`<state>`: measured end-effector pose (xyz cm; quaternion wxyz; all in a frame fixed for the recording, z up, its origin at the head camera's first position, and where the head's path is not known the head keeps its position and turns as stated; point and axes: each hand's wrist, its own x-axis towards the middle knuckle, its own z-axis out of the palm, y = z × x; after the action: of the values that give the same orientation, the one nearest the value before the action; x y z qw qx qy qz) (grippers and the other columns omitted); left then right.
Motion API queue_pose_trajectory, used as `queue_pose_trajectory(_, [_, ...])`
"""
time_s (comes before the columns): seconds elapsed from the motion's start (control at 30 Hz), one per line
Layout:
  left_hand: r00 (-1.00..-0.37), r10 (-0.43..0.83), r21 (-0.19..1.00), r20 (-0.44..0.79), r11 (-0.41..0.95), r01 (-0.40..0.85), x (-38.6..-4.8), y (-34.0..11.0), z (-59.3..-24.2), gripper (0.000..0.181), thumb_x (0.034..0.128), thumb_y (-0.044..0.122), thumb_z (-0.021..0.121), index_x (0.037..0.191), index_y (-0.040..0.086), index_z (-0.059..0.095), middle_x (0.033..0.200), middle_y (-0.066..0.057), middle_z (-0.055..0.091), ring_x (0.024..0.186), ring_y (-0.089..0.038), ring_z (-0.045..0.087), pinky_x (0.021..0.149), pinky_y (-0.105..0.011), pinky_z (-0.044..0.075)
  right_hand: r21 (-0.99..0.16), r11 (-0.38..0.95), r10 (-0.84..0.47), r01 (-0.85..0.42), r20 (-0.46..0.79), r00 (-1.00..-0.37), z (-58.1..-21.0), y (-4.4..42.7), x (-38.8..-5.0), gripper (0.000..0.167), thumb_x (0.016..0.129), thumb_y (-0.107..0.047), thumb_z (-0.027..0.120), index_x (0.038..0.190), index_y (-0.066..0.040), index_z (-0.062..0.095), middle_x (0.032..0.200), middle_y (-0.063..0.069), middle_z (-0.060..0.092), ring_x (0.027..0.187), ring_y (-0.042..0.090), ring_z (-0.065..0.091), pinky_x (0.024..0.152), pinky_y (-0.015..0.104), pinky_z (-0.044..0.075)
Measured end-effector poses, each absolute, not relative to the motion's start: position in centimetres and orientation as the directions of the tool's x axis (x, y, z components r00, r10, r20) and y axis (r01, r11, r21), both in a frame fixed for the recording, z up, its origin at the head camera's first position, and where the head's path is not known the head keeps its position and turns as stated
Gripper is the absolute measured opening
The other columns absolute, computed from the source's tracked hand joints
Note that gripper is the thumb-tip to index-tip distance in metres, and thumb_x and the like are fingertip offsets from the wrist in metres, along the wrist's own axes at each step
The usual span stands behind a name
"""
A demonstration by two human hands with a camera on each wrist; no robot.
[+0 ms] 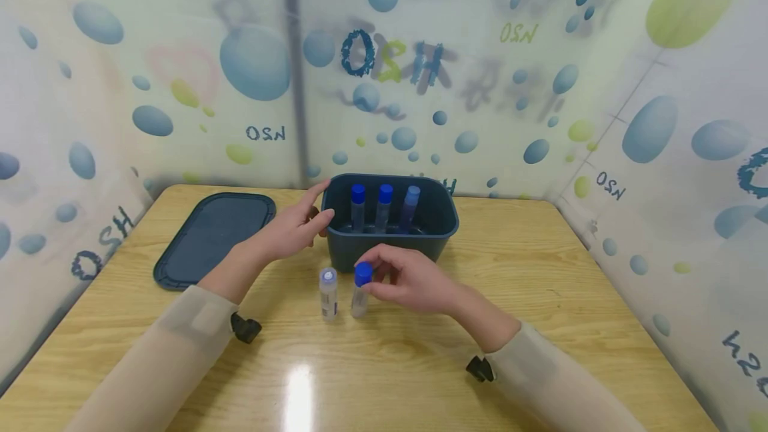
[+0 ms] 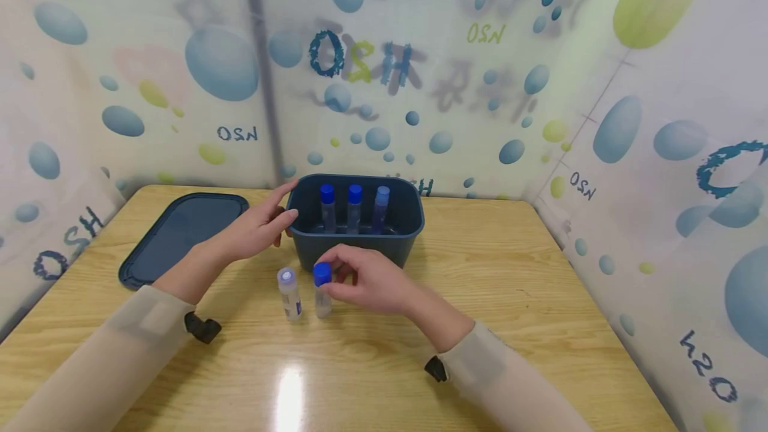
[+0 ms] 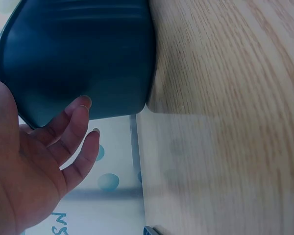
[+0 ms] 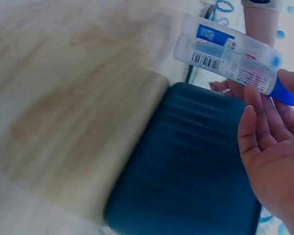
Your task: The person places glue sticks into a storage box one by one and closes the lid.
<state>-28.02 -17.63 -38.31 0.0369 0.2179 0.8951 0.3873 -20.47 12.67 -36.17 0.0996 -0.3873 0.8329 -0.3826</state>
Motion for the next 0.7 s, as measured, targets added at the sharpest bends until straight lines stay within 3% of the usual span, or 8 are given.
queue_pose_trajectory(0.2, [-0.901, 0.422, 0.706, 0.102, 0.607, 0.364, -27.9, -17.6, -38.2, 0.076, 0.1174, 0.050, 0.045, 0.179, 0.027, 0.005, 0.106, -0.014, 0.075, 0.079, -0.021, 0.066, 0.080, -0.038, 0.058, -0.701, 0.326, -0.659, -0.634, 0.312, -0.684, -33.8, 13.6, -20.3, 0.032, 0.101, -0.012, 0.081, 0.131, -0.010, 0.070, 0.111, 0.001, 0.077, 0.090, 0.011, 0.069, 0.078, 0.030, 0.061])
queue_pose_trajectory(0.4, [-0.901, 0.425, 0.707, 0.090, 0.610, 0.358, -27.9, -17.5, -37.9, 0.076, 0.1178, 0.050, 0.044, 0.179, 0.027, 0.004, 0.107, -0.016, 0.075, 0.080, -0.020, 0.067, 0.083, -0.040, 0.059, -0.672, 0.209, -0.575, -0.711, 0.504, -0.645, -30.4, 14.5, -20.2, 0.034, 0.098, 0.001, 0.079, 0.130, -0.002, 0.068, 0.108, 0.009, 0.073, 0.084, 0.017, 0.067, 0.075, 0.028, 0.059])
queue_pose_trajectory(0.7, [-0.901, 0.425, 0.713, 0.084, 0.606, 0.352, -27.9, -17.6, -38.0, 0.076, 0.1178, 0.049, 0.045, 0.179, 0.028, 0.004, 0.109, -0.017, 0.075, 0.082, -0.021, 0.067, 0.086, -0.042, 0.061, -0.681, 0.279, -0.451, -0.677, 0.529, -0.719, -27.4, 14.2, -21.9, 0.036, 0.102, -0.003, 0.075, 0.137, -0.002, 0.066, 0.112, 0.012, 0.071, 0.091, 0.020, 0.071, 0.084, 0.027, 0.061])
